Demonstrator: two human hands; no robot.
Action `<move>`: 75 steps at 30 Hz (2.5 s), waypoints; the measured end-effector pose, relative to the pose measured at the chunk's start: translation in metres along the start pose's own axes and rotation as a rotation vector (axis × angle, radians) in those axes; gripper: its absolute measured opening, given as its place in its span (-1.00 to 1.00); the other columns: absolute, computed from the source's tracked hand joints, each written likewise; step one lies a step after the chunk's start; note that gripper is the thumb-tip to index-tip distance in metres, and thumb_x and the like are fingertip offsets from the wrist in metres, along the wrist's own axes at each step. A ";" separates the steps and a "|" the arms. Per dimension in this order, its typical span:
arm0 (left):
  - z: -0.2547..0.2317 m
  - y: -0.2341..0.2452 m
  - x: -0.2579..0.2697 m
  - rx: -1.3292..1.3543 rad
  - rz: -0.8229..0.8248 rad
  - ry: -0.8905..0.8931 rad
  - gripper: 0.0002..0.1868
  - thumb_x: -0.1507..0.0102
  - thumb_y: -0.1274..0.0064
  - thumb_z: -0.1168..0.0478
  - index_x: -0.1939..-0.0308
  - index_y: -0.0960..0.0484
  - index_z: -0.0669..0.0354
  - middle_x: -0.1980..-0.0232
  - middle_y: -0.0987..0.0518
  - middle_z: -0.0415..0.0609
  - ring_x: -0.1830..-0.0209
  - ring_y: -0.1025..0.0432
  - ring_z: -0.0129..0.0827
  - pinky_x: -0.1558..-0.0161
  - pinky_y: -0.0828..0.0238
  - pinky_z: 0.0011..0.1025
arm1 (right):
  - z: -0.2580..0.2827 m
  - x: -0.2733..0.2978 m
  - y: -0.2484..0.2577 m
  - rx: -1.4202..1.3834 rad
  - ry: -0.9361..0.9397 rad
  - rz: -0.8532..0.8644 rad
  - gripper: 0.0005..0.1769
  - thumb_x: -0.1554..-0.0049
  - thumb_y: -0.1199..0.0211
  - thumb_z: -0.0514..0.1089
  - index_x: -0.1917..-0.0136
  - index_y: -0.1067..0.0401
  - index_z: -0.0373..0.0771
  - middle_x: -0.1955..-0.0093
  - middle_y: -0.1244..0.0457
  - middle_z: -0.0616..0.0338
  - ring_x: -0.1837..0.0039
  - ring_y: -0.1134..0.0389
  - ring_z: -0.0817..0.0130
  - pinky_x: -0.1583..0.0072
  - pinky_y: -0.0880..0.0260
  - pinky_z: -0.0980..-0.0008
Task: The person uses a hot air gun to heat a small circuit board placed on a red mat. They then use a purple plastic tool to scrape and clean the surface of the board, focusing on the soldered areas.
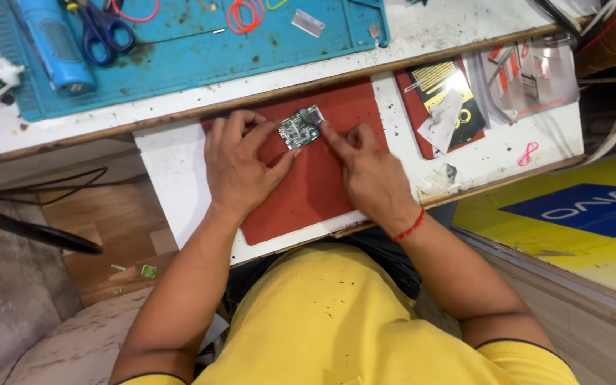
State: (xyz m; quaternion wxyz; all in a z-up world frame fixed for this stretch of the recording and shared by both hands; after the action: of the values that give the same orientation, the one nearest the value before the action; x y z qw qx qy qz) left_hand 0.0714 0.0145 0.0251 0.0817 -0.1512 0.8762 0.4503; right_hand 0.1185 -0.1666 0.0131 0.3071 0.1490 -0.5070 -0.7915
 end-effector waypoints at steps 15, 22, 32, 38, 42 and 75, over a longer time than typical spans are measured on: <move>0.001 -0.003 0.002 -0.012 -0.014 0.015 -0.54 -0.01 -0.51 0.03 0.08 -0.73 0.05 0.00 -0.52 -0.16 0.03 -0.36 -0.17 0.01 -0.32 -0.19 | 0.001 -0.003 0.014 -0.040 0.004 -0.116 -0.42 -0.19 -0.06 -0.31 -0.45 -0.39 0.03 -0.04 -0.24 0.04 0.17 -0.39 -0.01 0.18 -0.42 0.03; 0.003 -0.003 -0.001 -0.007 -0.018 0.015 -0.53 0.00 -0.50 0.05 0.06 -0.74 0.02 0.00 -0.51 -0.16 0.02 -0.36 -0.17 0.00 -0.33 -0.18 | 0.002 -0.004 0.019 -0.008 -0.055 -0.144 -0.44 -0.22 -0.07 -0.31 -0.45 -0.40 0.00 0.00 -0.24 0.05 0.24 -0.36 -0.02 0.23 -0.38 0.04; 0.003 0.000 0.000 0.021 -0.008 0.023 -0.53 -0.01 -0.50 0.04 0.06 -0.73 0.05 0.01 -0.51 -0.14 0.04 -0.35 -0.15 0.02 -0.32 -0.17 | 0.011 -0.010 0.007 -0.012 0.024 -0.119 -0.42 -0.20 -0.07 -0.30 -0.46 -0.40 -0.02 -0.01 -0.23 0.03 0.19 -0.38 -0.04 0.21 -0.40 0.04; 0.001 0.000 -0.002 0.019 0.002 0.038 -0.54 -0.03 -0.50 0.03 0.05 -0.73 0.03 0.00 -0.51 -0.17 0.01 -0.36 -0.16 -0.01 -0.31 -0.17 | 0.001 -0.001 0.002 0.006 -0.045 -0.122 -0.40 -0.18 -0.06 -0.33 -0.46 -0.39 0.01 -0.07 -0.24 0.02 0.17 -0.38 -0.06 0.16 -0.42 0.03; 0.001 0.000 -0.001 0.008 -0.026 0.007 -0.54 -0.03 -0.49 0.04 0.05 -0.73 0.04 -0.03 -0.51 -0.15 -0.03 -0.37 -0.15 -0.03 -0.32 -0.17 | 0.016 0.016 -0.013 -0.057 0.000 0.024 -0.26 -0.09 0.00 -0.39 -0.53 -0.30 -0.07 -0.08 -0.19 -0.07 0.16 -0.37 -0.08 0.15 -0.44 0.03; 0.002 -0.003 -0.009 -0.022 0.029 0.045 -0.49 0.05 -0.49 0.03 0.06 -0.75 0.03 -0.02 -0.53 -0.14 0.00 -0.37 -0.15 -0.01 -0.31 -0.17 | 0.025 0.008 -0.004 -0.044 0.051 -0.061 -0.25 -0.06 0.00 -0.35 -0.52 -0.30 -0.05 -0.11 -0.21 -0.02 0.18 -0.38 0.00 0.21 -0.43 0.08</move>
State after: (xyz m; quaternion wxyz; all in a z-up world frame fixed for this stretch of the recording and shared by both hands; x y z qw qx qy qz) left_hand 0.0815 0.0161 0.0240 0.0538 -0.1494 0.8749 0.4575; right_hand 0.0974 -0.1523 0.0216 0.2989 0.1776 -0.4766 -0.8075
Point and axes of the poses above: each hand's wrist, its own x-axis away from the middle knuckle, its own y-axis out of the back of the hand, z = x × y, the point moved 8 cm from there along -x, towards the middle knuckle
